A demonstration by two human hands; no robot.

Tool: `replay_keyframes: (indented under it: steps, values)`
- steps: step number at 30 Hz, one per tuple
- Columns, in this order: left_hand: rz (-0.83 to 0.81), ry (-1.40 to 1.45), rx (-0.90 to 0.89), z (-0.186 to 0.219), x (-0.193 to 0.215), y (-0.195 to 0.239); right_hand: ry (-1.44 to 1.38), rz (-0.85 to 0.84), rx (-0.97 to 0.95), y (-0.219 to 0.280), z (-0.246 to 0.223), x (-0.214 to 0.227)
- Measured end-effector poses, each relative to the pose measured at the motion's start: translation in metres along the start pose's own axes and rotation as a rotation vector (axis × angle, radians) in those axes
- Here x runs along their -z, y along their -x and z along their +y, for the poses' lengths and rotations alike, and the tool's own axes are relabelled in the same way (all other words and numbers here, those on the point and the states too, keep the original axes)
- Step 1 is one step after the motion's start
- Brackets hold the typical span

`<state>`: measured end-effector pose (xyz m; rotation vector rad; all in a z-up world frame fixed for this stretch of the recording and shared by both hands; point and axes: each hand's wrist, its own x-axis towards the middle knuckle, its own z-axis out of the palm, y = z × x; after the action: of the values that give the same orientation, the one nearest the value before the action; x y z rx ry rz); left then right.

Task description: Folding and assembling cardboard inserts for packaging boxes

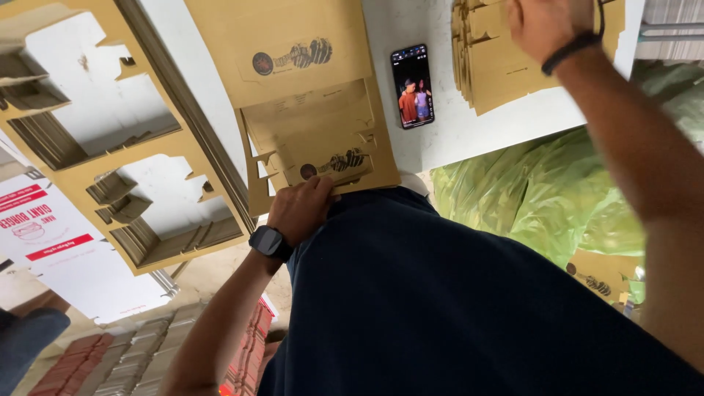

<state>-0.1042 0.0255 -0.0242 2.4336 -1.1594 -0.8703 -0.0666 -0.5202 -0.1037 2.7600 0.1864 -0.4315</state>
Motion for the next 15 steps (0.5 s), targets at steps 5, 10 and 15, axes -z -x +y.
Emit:
replay_keyframes:
  steps: [5, 10, 15]
  values:
    - [-0.023, -0.016, -0.023, -0.004, -0.002, -0.002, -0.455, 0.548, -0.737, 0.078, 0.012, -0.103]
    - [-0.058, -0.020, -0.022, -0.004, 0.002, -0.005, -1.102, 0.638, -1.354, 0.115, -0.003, -0.121]
    - [-0.104, -0.031, -0.026, -0.003, 0.003, -0.002, -1.224, 0.882, -1.069, 0.103, 0.016, -0.131]
